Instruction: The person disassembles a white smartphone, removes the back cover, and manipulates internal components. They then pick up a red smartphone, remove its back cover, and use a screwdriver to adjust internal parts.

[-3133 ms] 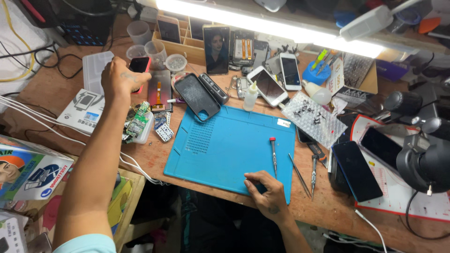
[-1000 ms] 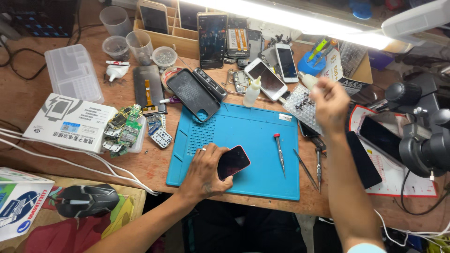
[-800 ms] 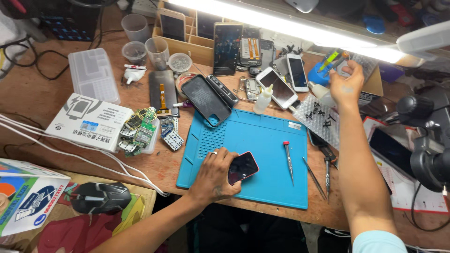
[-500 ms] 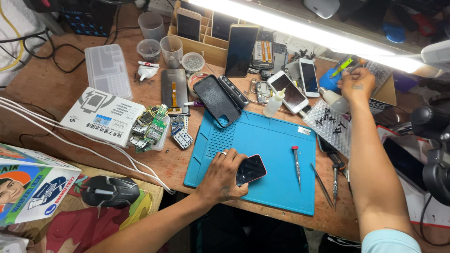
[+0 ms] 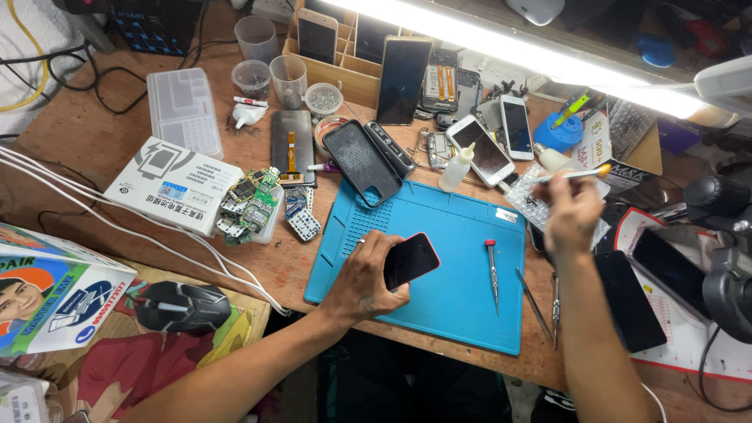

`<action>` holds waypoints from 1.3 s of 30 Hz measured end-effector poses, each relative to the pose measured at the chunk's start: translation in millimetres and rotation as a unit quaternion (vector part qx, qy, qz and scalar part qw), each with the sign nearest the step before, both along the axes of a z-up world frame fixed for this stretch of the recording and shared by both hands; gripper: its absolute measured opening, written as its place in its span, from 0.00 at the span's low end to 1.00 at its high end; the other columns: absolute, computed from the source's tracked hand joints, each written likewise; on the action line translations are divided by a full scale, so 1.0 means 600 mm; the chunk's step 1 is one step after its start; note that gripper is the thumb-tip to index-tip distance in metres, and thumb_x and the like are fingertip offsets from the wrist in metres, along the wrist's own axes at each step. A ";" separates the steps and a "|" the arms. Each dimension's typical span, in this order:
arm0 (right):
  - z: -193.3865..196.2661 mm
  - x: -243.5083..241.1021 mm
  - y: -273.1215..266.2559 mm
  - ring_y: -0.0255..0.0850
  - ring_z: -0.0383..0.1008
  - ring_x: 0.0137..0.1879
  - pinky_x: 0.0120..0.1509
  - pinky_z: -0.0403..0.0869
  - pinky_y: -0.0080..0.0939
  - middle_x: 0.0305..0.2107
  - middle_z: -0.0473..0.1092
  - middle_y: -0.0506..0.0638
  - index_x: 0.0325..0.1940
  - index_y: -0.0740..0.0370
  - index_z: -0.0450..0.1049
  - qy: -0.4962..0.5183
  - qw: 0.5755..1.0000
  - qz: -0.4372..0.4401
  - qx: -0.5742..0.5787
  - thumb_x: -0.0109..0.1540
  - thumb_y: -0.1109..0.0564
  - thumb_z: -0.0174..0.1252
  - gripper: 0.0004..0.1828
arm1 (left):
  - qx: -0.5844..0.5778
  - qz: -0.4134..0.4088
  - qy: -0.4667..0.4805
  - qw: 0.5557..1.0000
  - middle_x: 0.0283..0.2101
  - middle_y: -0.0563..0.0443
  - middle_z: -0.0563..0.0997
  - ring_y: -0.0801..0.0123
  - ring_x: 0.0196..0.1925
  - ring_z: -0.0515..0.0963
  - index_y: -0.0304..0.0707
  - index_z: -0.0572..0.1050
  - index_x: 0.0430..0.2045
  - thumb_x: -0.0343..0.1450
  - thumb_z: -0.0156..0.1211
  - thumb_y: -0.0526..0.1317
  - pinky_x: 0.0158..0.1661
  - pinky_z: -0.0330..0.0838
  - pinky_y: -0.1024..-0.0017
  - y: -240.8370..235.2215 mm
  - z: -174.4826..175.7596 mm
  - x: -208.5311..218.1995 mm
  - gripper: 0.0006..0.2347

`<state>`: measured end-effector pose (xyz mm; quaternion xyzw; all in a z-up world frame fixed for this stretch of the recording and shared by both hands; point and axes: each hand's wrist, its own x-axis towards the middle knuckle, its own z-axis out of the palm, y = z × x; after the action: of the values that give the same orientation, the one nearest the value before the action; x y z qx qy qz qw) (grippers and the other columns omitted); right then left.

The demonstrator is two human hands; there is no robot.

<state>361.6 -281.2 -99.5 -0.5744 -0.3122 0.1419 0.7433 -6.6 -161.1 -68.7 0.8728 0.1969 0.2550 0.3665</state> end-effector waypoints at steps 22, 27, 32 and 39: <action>-0.004 -0.202 -0.023 0.45 0.82 0.44 0.49 0.84 0.46 0.42 0.77 0.61 0.52 0.65 0.65 0.029 0.977 0.209 -0.028 0.64 0.66 0.60 0.14 | -0.037 0.036 0.038 0.998 0.40 0.44 0.73 0.54 0.40 0.78 0.38 0.71 0.49 0.55 0.68 0.40 0.40 0.77 0.58 0.025 0.012 -0.003 0.26; 0.014 -0.211 -0.032 0.45 0.82 0.45 0.50 0.84 0.47 0.43 0.77 0.61 0.52 0.62 0.60 -0.008 0.972 0.232 -0.033 0.64 0.68 0.60 0.18 | -0.002 0.014 0.010 1.000 0.40 0.45 0.74 0.54 0.42 0.78 0.37 0.71 0.48 0.55 0.66 0.39 0.44 0.76 0.58 0.033 0.000 0.001 0.25; 0.017 -0.237 -0.039 0.44 0.82 0.47 0.51 0.85 0.46 0.43 0.76 0.60 0.52 0.62 0.62 -0.028 0.969 0.246 -0.005 0.65 0.69 0.60 0.17 | 0.041 -0.002 -0.011 0.999 0.39 0.45 0.74 0.54 0.41 0.77 0.37 0.71 0.48 0.55 0.67 0.39 0.46 0.74 0.57 0.031 -0.013 0.004 0.26; 0.021 -0.244 -0.043 0.43 0.82 0.47 0.52 0.85 0.45 0.44 0.76 0.60 0.53 0.62 0.62 -0.038 0.970 0.242 0.003 0.65 0.69 0.60 0.17 | 0.027 -0.011 -0.033 0.999 0.36 0.45 0.73 0.56 0.38 0.76 0.35 0.70 0.50 0.55 0.67 0.39 0.42 0.75 0.59 0.032 -0.016 0.005 0.27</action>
<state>215.4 -306.9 -86.8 -0.4845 -0.4700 0.2951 0.6762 -3.7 -142.1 -78.3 0.8756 0.1683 0.2845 0.3521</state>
